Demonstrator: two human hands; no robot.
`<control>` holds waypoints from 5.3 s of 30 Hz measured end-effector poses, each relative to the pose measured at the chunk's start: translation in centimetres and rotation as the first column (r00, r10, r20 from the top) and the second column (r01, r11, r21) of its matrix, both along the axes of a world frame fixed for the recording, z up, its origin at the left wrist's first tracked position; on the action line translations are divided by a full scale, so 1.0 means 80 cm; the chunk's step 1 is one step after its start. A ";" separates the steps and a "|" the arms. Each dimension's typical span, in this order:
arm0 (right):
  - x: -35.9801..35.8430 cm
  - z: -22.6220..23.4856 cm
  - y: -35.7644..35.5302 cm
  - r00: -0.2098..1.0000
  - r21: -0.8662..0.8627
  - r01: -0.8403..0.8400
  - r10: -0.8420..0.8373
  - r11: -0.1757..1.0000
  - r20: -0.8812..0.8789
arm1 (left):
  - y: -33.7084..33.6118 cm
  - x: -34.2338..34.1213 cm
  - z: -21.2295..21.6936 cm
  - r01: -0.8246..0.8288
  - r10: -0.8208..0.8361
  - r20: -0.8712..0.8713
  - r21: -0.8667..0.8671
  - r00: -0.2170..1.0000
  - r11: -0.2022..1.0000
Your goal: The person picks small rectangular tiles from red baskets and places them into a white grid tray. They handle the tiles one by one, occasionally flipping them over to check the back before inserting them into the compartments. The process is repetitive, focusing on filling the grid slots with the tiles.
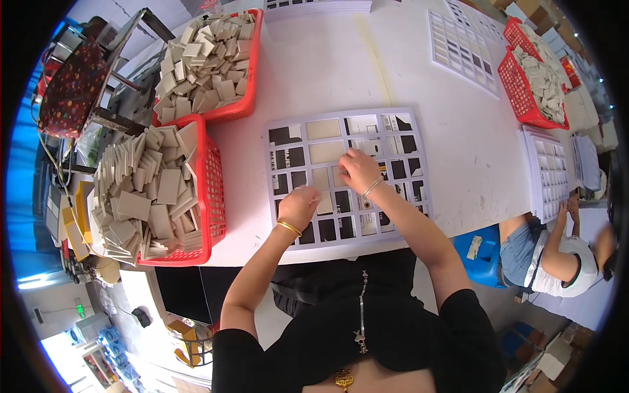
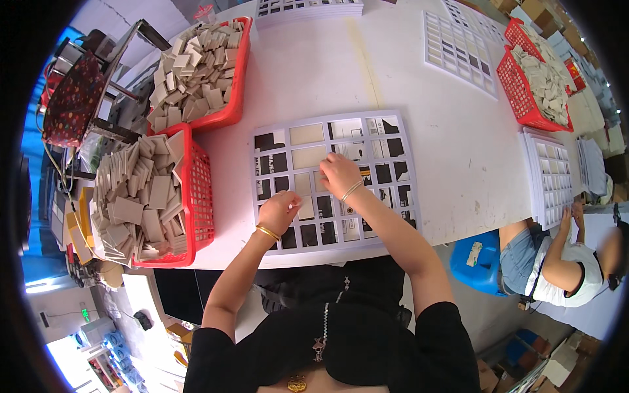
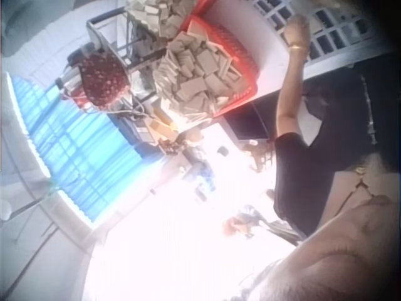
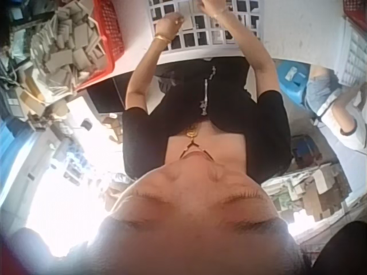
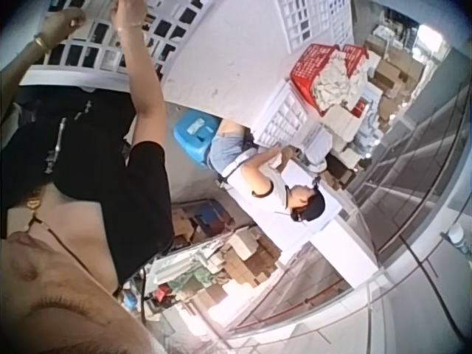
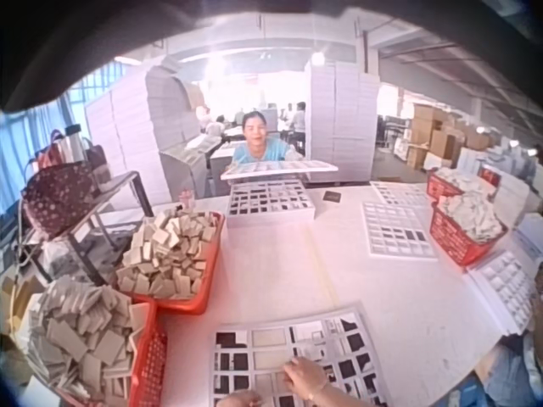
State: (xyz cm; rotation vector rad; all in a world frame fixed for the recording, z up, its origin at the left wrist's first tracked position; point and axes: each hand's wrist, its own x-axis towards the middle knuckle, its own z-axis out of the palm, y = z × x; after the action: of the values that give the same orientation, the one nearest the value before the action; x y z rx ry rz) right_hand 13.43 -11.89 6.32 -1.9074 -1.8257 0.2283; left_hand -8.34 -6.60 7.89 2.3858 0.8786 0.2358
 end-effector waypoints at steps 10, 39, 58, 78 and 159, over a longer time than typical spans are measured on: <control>-0.019 0.006 -0.013 0.980 0.020 0.006 -0.009 1.000 0.197 | -0.006 0.010 0.019 0.176 -0.138 -0.149 0.289 0.979 0.941; -0.009 0.027 -0.070 0.825 -0.132 -0.059 -0.026 0.989 -0.564 | -0.014 -0.043 -0.003 -0.470 0.506 0.494 -0.207 0.708 0.858; -0.024 0.016 -0.067 0.926 -0.023 -0.135 0.117 0.991 -0.360 | -0.036 -0.090 -0.025 -0.557 0.484 0.394 0.090 0.781 0.826; -0.010 0.036 -0.103 0.431 -0.189 0.129 -0.226 0.974 -0.874 | -0.023 0.047 0.004 0.080 -0.113 0.117 0.253 0.987 0.964; 0.194 -0.011 -0.421 0.337 0.120 0.926 -0.645 0.357 -0.686 | -0.122 -0.003 0.002 -0.335 0.389 0.245 -0.234 0.888 0.912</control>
State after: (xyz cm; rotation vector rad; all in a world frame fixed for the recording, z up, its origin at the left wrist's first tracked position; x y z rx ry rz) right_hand 28.94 -45.57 5.48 -1.8480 -0.2796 -0.0872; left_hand -8.60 -16.38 8.03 1.9359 1.1470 0.6050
